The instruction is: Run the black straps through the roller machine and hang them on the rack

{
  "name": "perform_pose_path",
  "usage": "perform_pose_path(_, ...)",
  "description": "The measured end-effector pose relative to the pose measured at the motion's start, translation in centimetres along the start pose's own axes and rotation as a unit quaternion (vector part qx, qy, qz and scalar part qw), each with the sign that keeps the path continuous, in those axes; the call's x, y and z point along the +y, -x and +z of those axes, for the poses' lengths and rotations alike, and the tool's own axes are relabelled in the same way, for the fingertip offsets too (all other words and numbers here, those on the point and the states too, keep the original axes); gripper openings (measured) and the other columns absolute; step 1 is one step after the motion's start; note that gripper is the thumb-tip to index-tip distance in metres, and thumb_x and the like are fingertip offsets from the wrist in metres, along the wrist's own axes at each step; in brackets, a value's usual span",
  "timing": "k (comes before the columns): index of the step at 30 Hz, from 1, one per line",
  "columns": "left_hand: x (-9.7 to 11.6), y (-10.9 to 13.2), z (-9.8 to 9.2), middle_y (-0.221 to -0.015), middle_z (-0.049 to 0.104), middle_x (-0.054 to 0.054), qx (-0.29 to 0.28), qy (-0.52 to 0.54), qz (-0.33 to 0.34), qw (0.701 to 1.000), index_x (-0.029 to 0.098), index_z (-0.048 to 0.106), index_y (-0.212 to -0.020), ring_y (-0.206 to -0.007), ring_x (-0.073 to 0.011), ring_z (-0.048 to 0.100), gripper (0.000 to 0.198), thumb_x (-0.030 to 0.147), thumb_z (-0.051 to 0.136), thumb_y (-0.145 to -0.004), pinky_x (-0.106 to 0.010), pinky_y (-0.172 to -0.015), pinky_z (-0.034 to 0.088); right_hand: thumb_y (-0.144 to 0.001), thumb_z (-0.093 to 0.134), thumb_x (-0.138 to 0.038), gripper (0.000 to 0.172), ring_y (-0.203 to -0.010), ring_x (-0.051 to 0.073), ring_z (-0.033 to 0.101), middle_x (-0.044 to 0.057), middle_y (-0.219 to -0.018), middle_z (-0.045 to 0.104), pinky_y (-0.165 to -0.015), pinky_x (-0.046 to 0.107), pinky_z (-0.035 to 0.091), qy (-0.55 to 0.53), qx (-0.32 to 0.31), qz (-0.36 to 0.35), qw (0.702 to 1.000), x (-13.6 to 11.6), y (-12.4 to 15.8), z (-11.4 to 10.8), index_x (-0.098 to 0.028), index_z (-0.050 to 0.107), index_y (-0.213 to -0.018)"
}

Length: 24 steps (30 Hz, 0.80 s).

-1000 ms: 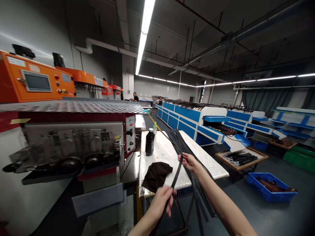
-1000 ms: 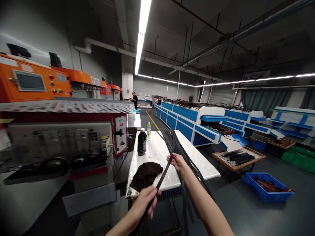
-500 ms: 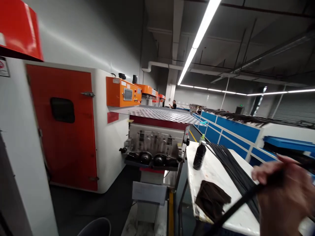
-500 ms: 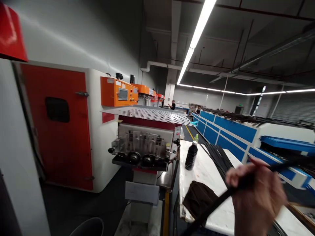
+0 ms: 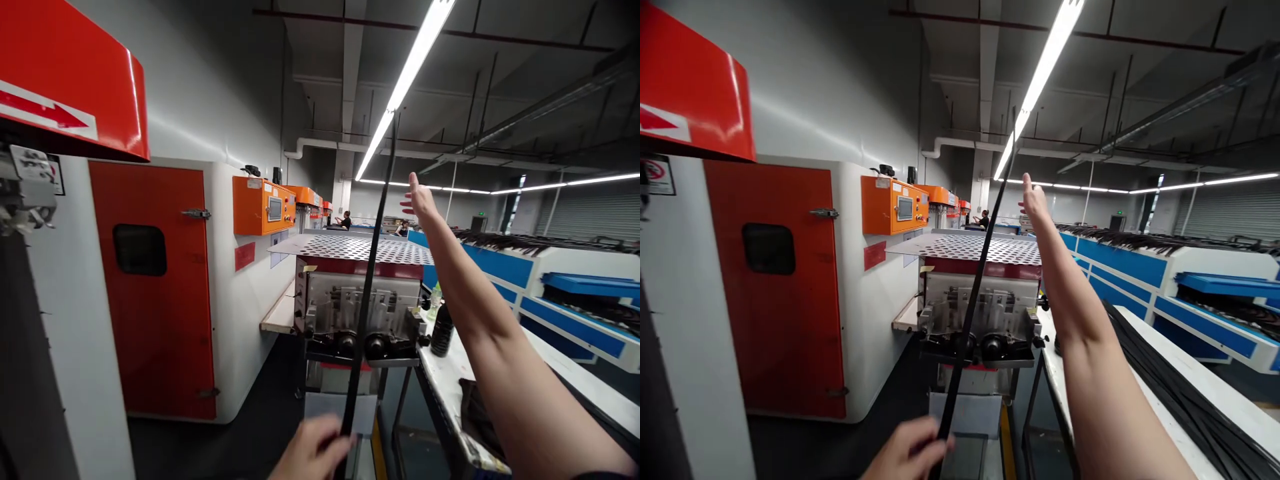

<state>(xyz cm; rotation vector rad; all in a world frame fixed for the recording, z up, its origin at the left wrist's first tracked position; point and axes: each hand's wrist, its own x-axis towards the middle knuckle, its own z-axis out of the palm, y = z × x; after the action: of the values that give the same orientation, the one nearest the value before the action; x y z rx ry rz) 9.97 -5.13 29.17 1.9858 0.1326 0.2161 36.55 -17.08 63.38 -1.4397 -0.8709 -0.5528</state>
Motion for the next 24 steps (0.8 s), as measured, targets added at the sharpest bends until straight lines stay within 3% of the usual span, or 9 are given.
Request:
perform_pose_path(2, 3.7, -2.5, -2.7, -0.067, 0.057, 0.001, -0.023, 0.038, 0.097, 0.994, 0.018, 0.054, -0.064, -0.056, -0.0123, 0.051, 0.039, 0.053, 0.059, -0.083, -0.027, -0.056, 0.038, -0.096, 0.036, -0.055, 0.068, -0.075, 0.011, 0.066, 0.021, -0.113, 0.064, -0.066, 0.025, 0.047, 0.046, 0.007, -0.006, 0.999, 1.4, 2.7, 0.6, 0.005, 0.051, -0.123)
perform_pose_path(4, 7.1, -5.7, -4.9, -0.063, 0.056, 0.001, -0.038, 0.096, 0.145, 0.984, 0.018, 0.052, -0.062, -0.050, -0.0114, 0.049, 0.035, 0.045, 0.064, -0.080, -0.027, -0.052, 0.036, -0.092, 0.047, -0.059, 0.059, -0.065, 0.013, 0.064, 0.013, -0.087, 0.071, -0.059, 0.024, 0.047, 0.045, -0.033, 0.004, 0.998, 3.2, 8.5, 0.9, -0.004, 0.065, -0.100)
perform_pose_path(6, 9.4, -8.6, -6.4, -0.057, 0.051, 0.003, -0.042, 0.135, 0.156, 0.978, 0.018, 0.056, -0.063, -0.049, -0.0108, 0.047, 0.029, 0.041, 0.066, -0.078, -0.026, -0.052, 0.039, -0.089, 0.050, -0.064, 0.054, -0.054, 0.014, 0.060, 0.007, -0.070, 0.068, -0.049, 0.024, 0.045, -0.009, -0.167, 0.100, 0.981, 4.7, 15.4, 1.5, -0.013, 0.068, -0.080)
perform_pose_path(8, 10.0, -10.6, -6.9, -0.056, 0.049, 0.003, -0.048, 0.159, 0.155, 0.974, 0.017, 0.059, -0.066, -0.050, -0.0100, 0.046, 0.027, 0.041, 0.067, -0.076, -0.025, -0.053, 0.041, -0.088, 0.051, -0.064, 0.050, -0.055, 0.016, 0.059, 0.005, -0.070, 0.067, -0.045, 0.025, 0.043, -0.068, -0.276, 0.175, 0.943, 5.9, 21.3, 2.5, -0.018, 0.068, -0.077)
perform_pose_path(11, 9.1, -11.9, -6.5, -0.056, 0.050, 0.003, -0.056, 0.183, 0.151, 0.970, 0.013, 0.062, -0.067, -0.048, -0.0078, 0.045, 0.029, 0.040, 0.071, -0.073, -0.022, -0.047, 0.036, -0.082, 0.062, -0.060, 0.037, -0.050, 0.014, 0.052, -0.002, -0.059, 0.057, -0.044, 0.024, 0.041, -0.100, -0.317, 0.205, 0.920, 7.1, 26.2, 4.2, -0.024, 0.066, -0.075)
perform_pose_path(15, 9.9, -13.5, -7.4, -0.067, 0.059, 0.001, -0.063, 0.228, 0.126, 0.964, 0.011, 0.067, -0.087, -0.047, -0.0034, 0.043, 0.024, 0.025, 0.076, -0.069, -0.017, -0.042, 0.028, -0.076, 0.071, -0.054, 0.030, -0.047, 0.012, 0.047, -0.005, -0.056, 0.051, -0.046, 0.024, 0.042, -0.152, -0.359, 0.221, 0.894, 8.0, 27.1, 4.9, -0.026, 0.061, -0.071)
perform_pose_path(19, 16.4, -17.6, -11.5, -0.076, 0.062, -0.004, -0.043, 0.206, 0.146, 0.967, 0.010, 0.066, -0.075, -0.053, -0.0028, 0.044, 0.011, 0.019, 0.071, -0.078, -0.017, -0.044, 0.031, -0.080, 0.070, -0.048, 0.026, -0.061, 0.016, 0.061, -0.002, -0.069, 0.059, -0.055, 0.027, 0.053, -0.144, -0.473, 0.211, 0.843, 7.8, 24.2, 3.5, -0.024, 0.061, -0.079)
perform_pose_path(21, 20.6, -19.8, -13.6, -0.073, 0.059, -0.003, -0.050, 0.184, 0.177, 0.966, 0.010, 0.066, -0.071, -0.054, -0.0030, 0.044, 0.012, 0.017, 0.070, -0.080, -0.018, -0.045, 0.032, -0.083, 0.065, -0.049, 0.028, -0.065, 0.018, 0.064, -0.001, -0.072, 0.061, -0.058, 0.029, 0.055, -0.108, -0.461, 0.152, 0.868, 7.5, 21.4, 2.8, -0.022, 0.060, -0.083)
perform_pose_path(24, 25.9, -22.1, -15.3, -0.068, 0.055, -0.002, -0.052, 0.157, 0.231, 0.959, 0.010, 0.065, -0.069, -0.053, -0.0027, 0.041, 0.012, 0.010, 0.069, -0.081, -0.019, -0.046, 0.030, -0.086, 0.062, -0.049, 0.030, -0.070, 0.020, 0.066, 0.000, -0.073, 0.062, -0.060, 0.029, 0.056, -0.036, -0.386, 0.037, 0.921, 7.5, 16.8, 2.6, -0.020, 0.057, -0.080)
